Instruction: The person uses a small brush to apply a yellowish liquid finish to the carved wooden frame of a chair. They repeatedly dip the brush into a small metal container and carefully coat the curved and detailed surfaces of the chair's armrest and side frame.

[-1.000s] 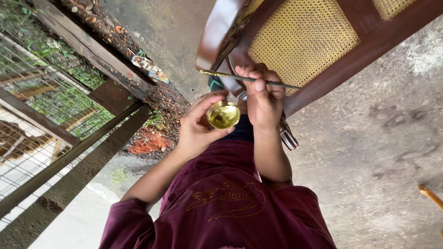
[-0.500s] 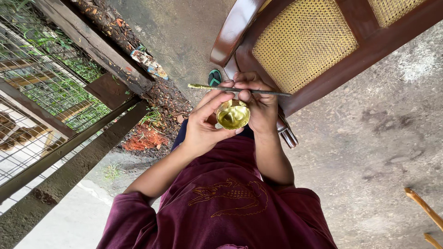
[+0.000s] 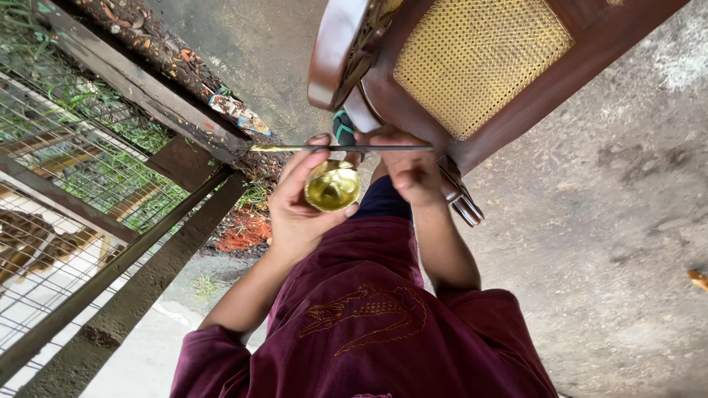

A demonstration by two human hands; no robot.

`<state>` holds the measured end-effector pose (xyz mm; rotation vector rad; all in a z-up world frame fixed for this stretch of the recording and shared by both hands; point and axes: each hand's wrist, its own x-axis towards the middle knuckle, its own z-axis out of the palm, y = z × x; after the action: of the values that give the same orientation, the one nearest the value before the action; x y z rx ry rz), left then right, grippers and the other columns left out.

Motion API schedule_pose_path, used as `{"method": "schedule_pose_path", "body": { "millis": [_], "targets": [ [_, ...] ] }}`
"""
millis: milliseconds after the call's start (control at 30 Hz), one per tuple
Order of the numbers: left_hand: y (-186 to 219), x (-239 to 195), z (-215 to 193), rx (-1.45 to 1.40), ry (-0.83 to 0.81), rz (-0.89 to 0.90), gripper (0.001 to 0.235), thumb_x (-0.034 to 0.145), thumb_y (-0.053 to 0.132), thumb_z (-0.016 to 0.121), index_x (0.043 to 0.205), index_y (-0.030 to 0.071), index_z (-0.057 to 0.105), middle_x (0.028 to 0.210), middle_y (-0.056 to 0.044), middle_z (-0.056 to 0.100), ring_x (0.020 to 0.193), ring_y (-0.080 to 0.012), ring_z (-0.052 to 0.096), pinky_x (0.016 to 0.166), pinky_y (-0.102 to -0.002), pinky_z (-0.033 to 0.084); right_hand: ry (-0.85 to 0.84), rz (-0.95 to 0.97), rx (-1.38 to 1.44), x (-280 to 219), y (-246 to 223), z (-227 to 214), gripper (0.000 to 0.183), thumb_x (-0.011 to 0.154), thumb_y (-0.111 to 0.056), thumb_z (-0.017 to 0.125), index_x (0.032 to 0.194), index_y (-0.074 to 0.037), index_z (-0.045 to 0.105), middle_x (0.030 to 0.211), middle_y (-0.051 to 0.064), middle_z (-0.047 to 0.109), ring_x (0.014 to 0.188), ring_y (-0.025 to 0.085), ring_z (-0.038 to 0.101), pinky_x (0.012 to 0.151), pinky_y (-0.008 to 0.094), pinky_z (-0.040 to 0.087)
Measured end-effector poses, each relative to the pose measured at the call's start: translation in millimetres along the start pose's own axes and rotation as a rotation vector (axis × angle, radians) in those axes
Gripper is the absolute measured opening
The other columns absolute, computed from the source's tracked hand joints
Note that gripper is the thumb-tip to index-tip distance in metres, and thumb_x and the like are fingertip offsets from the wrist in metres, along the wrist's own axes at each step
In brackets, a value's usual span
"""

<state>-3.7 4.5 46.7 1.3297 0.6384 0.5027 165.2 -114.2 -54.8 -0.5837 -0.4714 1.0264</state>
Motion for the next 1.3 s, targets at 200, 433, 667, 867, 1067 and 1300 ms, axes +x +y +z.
{"method": "schedule_pose_path", "body": {
  "millis": [200, 433, 667, 867, 1067, 1300],
  "targets": [
    [1, -4, -17, 0.143, 0.032, 0.011, 0.079, 0.079, 0.004, 0.092, 0.149, 0.007, 0.056, 0.161, -0.013, 0.048, 0.149, -0.0228, 0.048, 0.126, -0.037, 0.041, 0.540, -0.090, -0.770, 34, 2, -60, 0.019, 0.098, -0.006, 0.077, 0.116, -0.001, 0.075, 0.106, 0.013, 0.076, 0.089, 0.019, 0.066, 0.080, 0.032, 0.052],
    [-2, -16, -23, 0.238, 0.076, -0.054, 0.078, 0.079, 0.005, 0.092, 0.149, 0.006, 0.057, 0.160, -0.014, 0.050, 0.148, -0.0233, 0.050, 0.126, -0.037, 0.042, 0.411, -0.572, -1.070, 116, 4, -41, 0.021, 0.096, 0.003, 0.082, 0.114, -0.003, 0.074, 0.111, 0.006, 0.070, 0.100, 0.016, 0.070, 0.084, 0.025, 0.057],
    [-5, -17, -31, 0.247, 0.102, -0.062, 0.076, 0.081, 0.010, 0.092, 0.149, 0.007, 0.057, 0.160, -0.013, 0.051, 0.146, -0.0228, 0.051, 0.127, -0.038, 0.044, 0.432, -0.271, -0.655, 139, 7, -29, 0.012, 0.102, -0.005, 0.077, 0.112, -0.001, 0.075, 0.096, 0.000, 0.075, 0.084, 0.006, 0.064, 0.077, 0.022, 0.050],
    [-6, -17, -31, 0.234, 0.108, -0.072, 0.076, 0.082, 0.011, 0.092, 0.149, 0.008, 0.057, 0.161, -0.013, 0.050, 0.147, -0.0230, 0.050, 0.127, -0.039, 0.044, 0.436, -0.195, -0.560, 141, 14, -39, 0.009, 0.103, -0.006, 0.073, 0.109, -0.001, 0.076, 0.083, -0.008, 0.061, 0.075, -0.001, 0.049, 0.071, 0.017, 0.039],
    [-6, -16, -34, 0.223, 0.113, -0.067, 0.076, 0.082, 0.012, 0.092, 0.149, 0.008, 0.057, 0.161, -0.013, 0.050, 0.148, -0.0229, 0.050, 0.123, -0.037, 0.045, 0.428, -0.184, -0.378, 141, 17, -41, 0.011, 0.105, -0.005, 0.076, 0.115, -0.001, 0.077, 0.087, -0.004, 0.071, 0.074, 0.000, 0.055, 0.072, 0.016, 0.044],
    [-6, -15, -38, 0.230, 0.104, -0.056, 0.076, 0.082, 0.010, 0.092, 0.150, 0.008, 0.057, 0.161, -0.013, 0.050, 0.147, -0.0232, 0.050, 0.124, -0.037, 0.043, 0.384, -0.174, -0.228, 144, 13, -37, 0.014, 0.100, -0.002, 0.078, 0.114, -0.002, 0.075, 0.105, 0.004, 0.079, 0.096, 0.009, 0.071, 0.088, 0.020, 0.054]
  ]
}}
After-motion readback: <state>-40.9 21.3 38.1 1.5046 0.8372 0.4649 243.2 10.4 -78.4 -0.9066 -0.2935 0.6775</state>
